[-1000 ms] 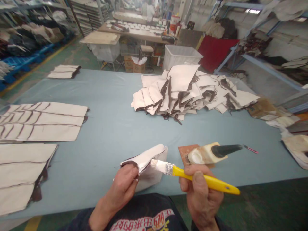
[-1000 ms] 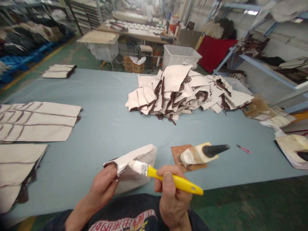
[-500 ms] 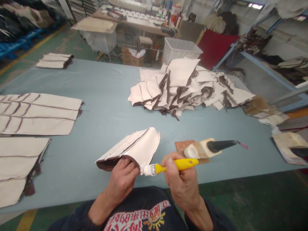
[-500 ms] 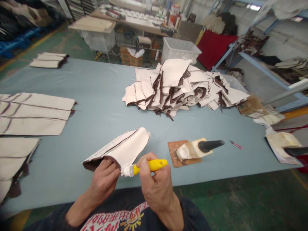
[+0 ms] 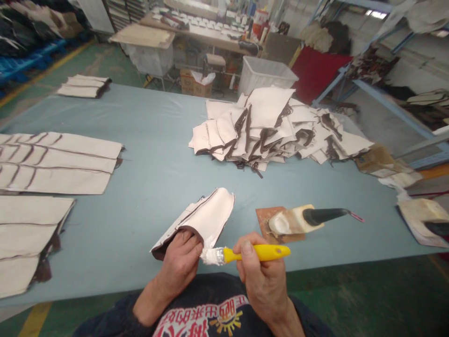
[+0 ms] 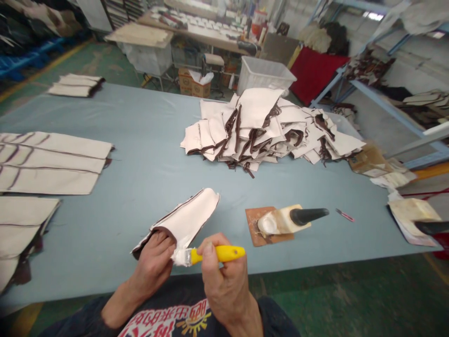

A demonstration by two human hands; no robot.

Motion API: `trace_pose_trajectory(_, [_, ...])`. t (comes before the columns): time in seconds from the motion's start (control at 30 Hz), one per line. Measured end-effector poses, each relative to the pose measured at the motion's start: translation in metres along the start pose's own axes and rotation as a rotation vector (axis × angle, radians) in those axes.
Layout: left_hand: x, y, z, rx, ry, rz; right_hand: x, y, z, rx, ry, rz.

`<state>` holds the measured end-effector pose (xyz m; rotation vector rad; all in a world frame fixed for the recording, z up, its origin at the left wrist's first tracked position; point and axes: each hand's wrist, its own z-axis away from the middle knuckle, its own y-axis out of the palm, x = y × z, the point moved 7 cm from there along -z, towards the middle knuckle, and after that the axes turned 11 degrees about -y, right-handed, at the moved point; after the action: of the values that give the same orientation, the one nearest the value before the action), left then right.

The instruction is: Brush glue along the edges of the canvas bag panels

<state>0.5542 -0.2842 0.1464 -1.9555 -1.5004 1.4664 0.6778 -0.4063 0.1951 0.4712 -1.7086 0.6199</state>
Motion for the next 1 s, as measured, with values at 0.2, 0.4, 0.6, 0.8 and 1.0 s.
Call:
trace_pose_trajectory(0.2, [-0.005, -0.004, -0.004, 0.012, -0.014, 0.011, -0.004, -0.02, -0.006, -0.197, -0.007, -0.04])
trace_pose_trajectory(0.4, [-0.013, -0.01, -0.005, 0.014, -0.004, -0.006, -0.006, -0.008, 0.011, -0.183, 0.181, -0.081])
trace_pose_trajectory(0.6, [-0.006, -0.015, -0.008, 0.035, -0.12, 0.156, -0.005, -0.026, 0.006, -0.294, 0.156, -0.135])
trace_pose_trajectory(0.8, [0.062, -0.038, -0.021, 0.084, -0.629, 0.386, -0.014, -0.05, -0.001, -0.441, 0.029, -0.173])
trace_pose_trajectory(1.0, [0.115, -0.076, -0.073, 0.116, -0.75, 0.589, -0.024, -0.05, -0.001, -0.478, 0.07, -0.235])
